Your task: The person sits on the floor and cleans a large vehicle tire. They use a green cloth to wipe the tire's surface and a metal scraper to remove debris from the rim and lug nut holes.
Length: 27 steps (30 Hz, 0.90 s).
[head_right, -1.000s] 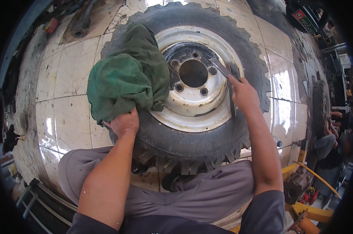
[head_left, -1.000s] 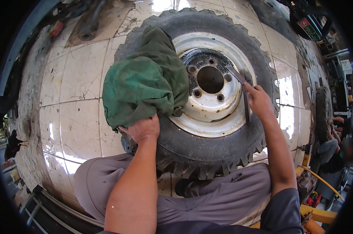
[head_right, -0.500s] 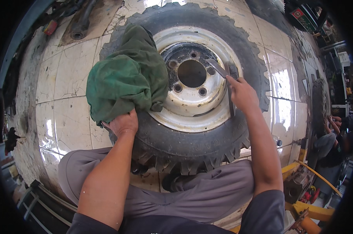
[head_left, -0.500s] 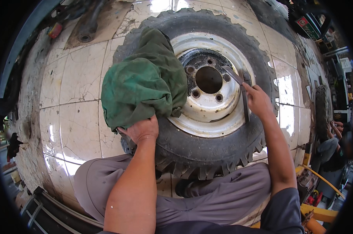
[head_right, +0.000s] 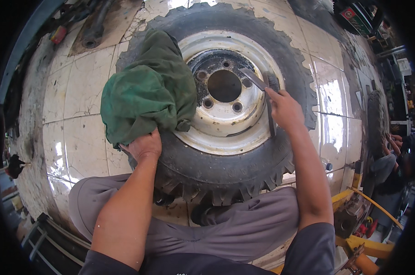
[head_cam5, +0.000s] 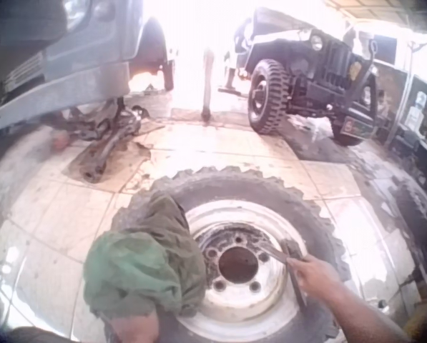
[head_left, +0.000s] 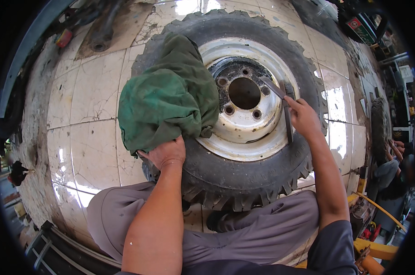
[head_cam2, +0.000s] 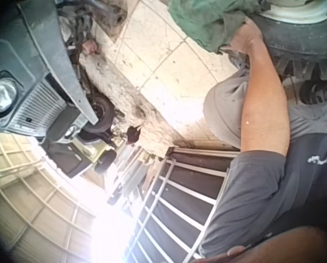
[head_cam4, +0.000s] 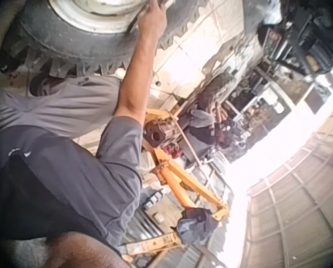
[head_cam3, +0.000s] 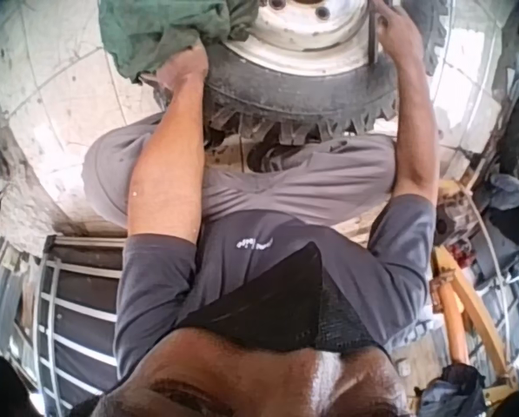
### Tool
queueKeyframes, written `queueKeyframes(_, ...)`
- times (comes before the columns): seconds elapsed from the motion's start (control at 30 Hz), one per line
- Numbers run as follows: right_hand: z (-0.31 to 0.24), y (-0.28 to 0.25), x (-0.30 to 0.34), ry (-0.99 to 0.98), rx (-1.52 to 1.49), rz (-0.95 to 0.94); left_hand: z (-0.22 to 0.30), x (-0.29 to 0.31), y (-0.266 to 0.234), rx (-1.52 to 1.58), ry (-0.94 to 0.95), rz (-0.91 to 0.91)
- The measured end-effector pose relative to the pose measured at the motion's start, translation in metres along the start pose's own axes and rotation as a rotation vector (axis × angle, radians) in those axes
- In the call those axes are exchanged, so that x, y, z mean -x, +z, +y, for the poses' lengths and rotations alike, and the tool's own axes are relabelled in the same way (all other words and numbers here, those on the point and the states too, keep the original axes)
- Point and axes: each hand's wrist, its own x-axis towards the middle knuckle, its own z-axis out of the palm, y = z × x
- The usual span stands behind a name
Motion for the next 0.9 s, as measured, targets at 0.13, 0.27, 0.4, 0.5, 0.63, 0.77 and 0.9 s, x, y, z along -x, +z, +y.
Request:
queueKeyframes(0.13, 0.002, 0.001, 0.000, 0.019, 0.019, -0.013, 0.000, 0.001, -0.002, 0.007, 0.015, -0.019)
queueKeyframes(0.27, -0.001, -0.001, 0.003, -0.016, 0.003, 0.002, 0.002, 0.001, -0.004, 0.031, 0.004, -0.014)
queueKeyframes(0.4, 0.000, 0.002, -0.002, 0.017, 0.052, 0.021, 0.002, -0.001, -0.006, 0.033, 0.016, -0.008)
queueKeyframes(0.5, -0.008, -0.002, -0.001, -0.018, 0.042, 0.020, 0.000, 0.002, 0.000, 0.020, 0.013, 0.020)
queueKeyframes(0.63, -0.013, -0.005, -0.007, -0.035, 0.054, -0.005, -0.001, 0.000, 0.002, -0.002, 0.014, -0.003)
queueKeyframes(0.77, -0.004, 0.001, -0.011, 0.031, 0.081, 0.014, 0.002, 0.000, -0.005, -0.018, -0.004, -0.079)
queueKeyframes(0.9, -0.003, 0.002, -0.007, 0.016, 0.069, 0.007, 0.000, -0.001, -0.003, -0.014, -0.014, -0.066)
